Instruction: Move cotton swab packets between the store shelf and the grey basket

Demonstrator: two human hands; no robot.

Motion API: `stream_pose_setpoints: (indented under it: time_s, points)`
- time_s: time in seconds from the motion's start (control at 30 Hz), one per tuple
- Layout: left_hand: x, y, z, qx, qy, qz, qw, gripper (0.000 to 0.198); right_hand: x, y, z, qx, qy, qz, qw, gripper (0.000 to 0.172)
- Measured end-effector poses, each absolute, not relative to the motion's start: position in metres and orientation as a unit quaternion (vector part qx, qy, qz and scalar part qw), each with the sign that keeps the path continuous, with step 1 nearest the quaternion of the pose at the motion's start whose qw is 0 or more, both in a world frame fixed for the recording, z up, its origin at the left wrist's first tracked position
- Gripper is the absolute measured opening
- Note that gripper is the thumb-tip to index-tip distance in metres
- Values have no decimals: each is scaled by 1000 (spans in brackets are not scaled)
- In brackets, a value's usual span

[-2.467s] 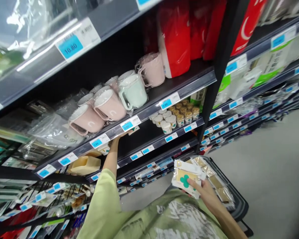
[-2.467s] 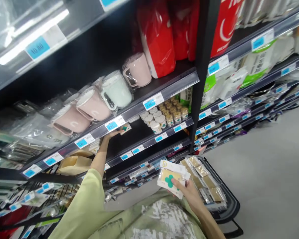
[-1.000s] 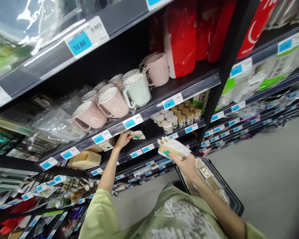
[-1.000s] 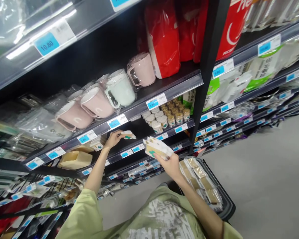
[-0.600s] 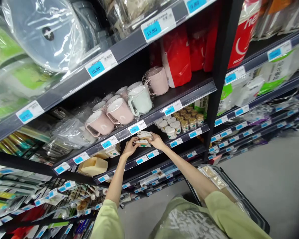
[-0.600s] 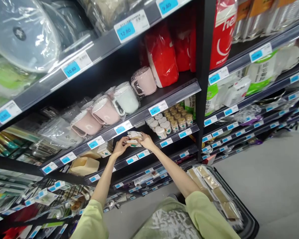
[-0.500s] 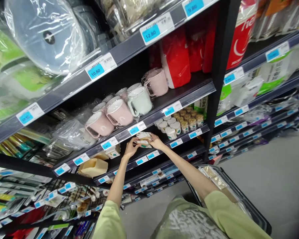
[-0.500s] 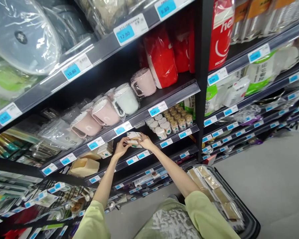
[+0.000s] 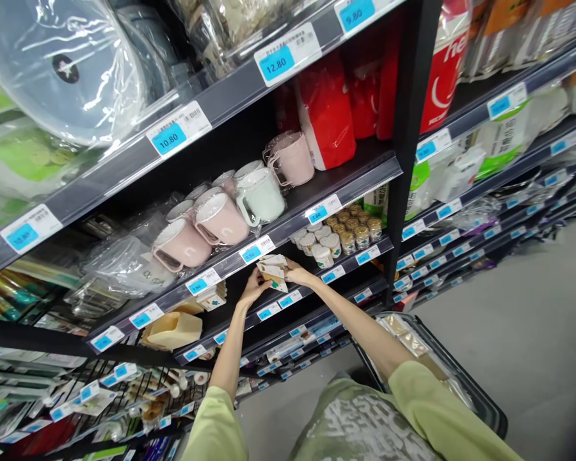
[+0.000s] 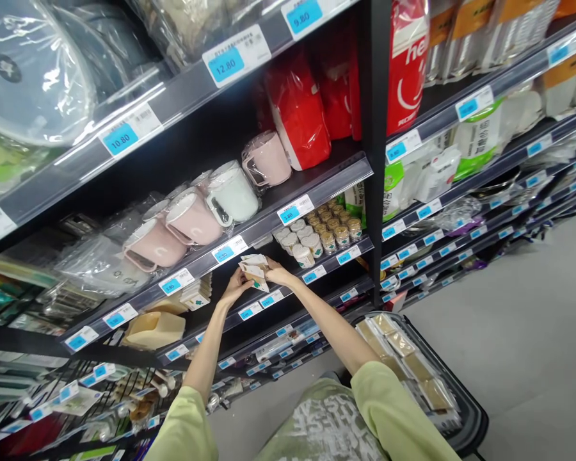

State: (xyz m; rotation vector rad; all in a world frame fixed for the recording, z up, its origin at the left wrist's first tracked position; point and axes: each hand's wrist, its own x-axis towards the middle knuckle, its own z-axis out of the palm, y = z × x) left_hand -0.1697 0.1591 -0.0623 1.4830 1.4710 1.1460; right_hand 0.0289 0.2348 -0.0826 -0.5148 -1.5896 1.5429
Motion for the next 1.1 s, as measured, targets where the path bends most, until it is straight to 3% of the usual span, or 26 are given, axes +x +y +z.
stream_pose_setpoints:
  time_s: [0.13, 0.37, 0.63, 0.9, 1.1]
  points:
    - [-165, 160, -62, 568, 563, 458, 389, 74, 30, 229, -72, -169, -610, 658, 408, 51]
    - [-155, 162, -69, 508, 572, 490, 418, 73, 36, 223, -61, -272, -524, 676, 442, 29]
    - [-137, 168, -77, 485, 579, 562, 337, 73, 14, 214, -56, -348, -489, 613, 513, 47]
    - [-138, 159, -68, 454, 587, 556, 375, 88, 2, 210, -68, -385, -523, 585, 487, 49]
    - [-133, 161, -57, 462, 605, 522, 384, 78, -4, 207, -65, -404, -521, 580, 478, 51]
